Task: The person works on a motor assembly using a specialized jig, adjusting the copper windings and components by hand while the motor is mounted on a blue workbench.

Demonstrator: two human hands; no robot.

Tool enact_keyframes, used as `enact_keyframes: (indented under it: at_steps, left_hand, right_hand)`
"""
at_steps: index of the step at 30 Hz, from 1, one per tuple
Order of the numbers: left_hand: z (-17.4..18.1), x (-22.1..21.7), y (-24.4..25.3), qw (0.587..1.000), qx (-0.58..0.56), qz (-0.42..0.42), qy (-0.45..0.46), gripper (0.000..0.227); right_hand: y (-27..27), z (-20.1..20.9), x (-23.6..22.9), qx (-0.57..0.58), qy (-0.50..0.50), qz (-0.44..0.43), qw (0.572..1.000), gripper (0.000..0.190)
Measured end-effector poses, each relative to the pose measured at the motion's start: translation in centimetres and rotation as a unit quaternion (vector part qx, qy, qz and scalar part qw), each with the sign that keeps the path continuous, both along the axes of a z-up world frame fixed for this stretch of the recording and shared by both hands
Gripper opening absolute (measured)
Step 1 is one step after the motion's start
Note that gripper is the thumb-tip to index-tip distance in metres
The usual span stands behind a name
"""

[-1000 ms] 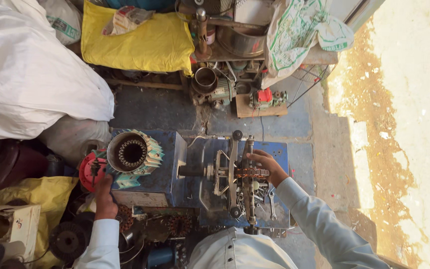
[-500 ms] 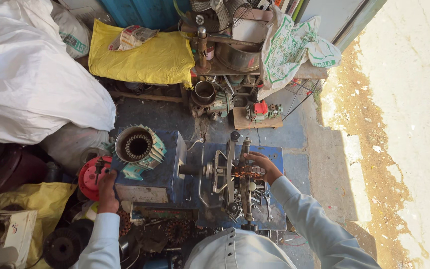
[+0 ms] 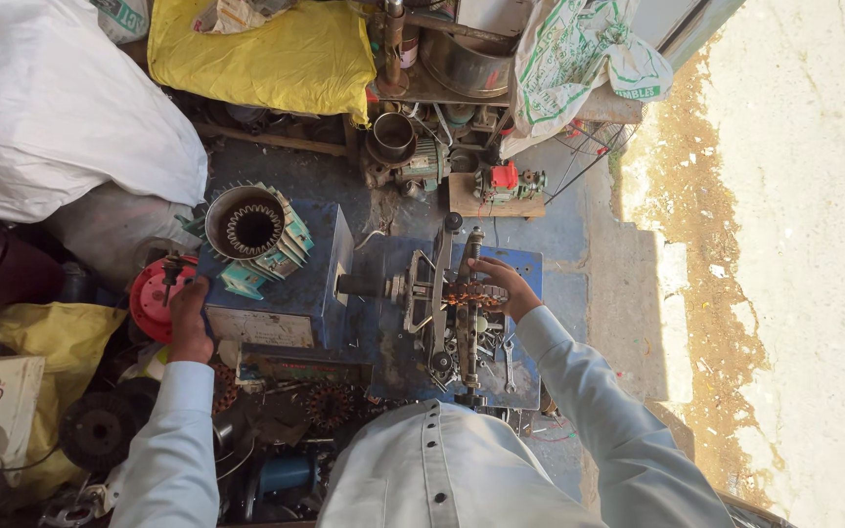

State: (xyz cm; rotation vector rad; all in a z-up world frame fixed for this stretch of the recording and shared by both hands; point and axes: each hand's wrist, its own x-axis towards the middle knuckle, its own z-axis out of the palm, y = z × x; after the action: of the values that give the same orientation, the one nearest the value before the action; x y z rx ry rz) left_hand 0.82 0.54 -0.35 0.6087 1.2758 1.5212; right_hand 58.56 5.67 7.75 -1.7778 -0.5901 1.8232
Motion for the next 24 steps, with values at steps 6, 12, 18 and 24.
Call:
enact_keyframes:
  at_steps: [6, 12, 18, 24]
  left_hand:
    - [1.7, 0.5, -0.1, 1.0, -0.023, -0.016, 0.001, 0.024]
    - [1.0, 0.4, -0.1, 1.0, -0.013, 0.011, -0.012, 0.023]
    - [1.7, 0.5, -0.4, 1.0, -0.005, -0.018, -0.006, 0.028]
    - [2.2, 0.9, -0.3, 1.0, 0.012, -0.015, -0.017, 0.028]
  right_hand:
    - [0.5, -1.2, 0.2, -0.014, -0.004, 0.001, 1.0, 0.083]
    - [0.4, -0.3, 0.1, -0.006, -0.017, 0.014, 1.0, 0.083]
    - [0.4, -0.3, 0.1, -0.02, 0.014, 0.012, 1.0, 0.085]
    - [0.5, -0.5, 0.0, -0.009, -0.013, 0.01, 1.0, 0.084]
